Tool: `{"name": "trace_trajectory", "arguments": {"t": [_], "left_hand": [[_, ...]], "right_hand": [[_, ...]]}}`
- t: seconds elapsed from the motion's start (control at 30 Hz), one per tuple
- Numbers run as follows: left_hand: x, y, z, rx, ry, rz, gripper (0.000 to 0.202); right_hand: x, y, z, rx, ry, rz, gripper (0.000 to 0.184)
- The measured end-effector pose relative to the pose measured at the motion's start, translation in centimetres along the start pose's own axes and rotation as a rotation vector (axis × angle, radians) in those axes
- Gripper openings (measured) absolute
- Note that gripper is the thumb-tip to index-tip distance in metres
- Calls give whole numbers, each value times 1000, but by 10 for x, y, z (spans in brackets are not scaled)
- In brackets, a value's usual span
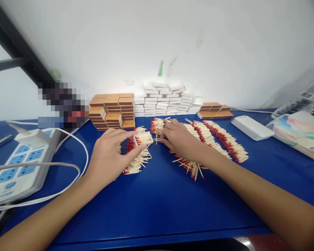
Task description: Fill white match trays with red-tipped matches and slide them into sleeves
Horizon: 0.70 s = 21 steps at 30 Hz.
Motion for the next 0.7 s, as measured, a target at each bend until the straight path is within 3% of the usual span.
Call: {"name": "trace_trajectory", "arguments": {"t": [0.13,0.27,0.43,0.7], "left_hand": [[-1,-1,1,-12,-11,-10,32],[1,1,4,-35,-16,25,33],[0,4,6,-45,0,54,35],[10,7,8,-56,88,104,37]], "right_hand": [[1,0,-8,28,65,-9,23],[-3,-6,-28,135,112,-17,25],[-19,-8,-48,228,-18,-27,23],[-49,-5,-45,226,-125,-75,23]]}}
Point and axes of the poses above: each hand's wrist, its own y-axis away from the middle knuckle, its own z-axis out of the palm, x = y × z, the point moved 8 cm from there along -y, towards the middle knuckle, and after that the axes turned 15 degrees about x, right-handed, at the moved point
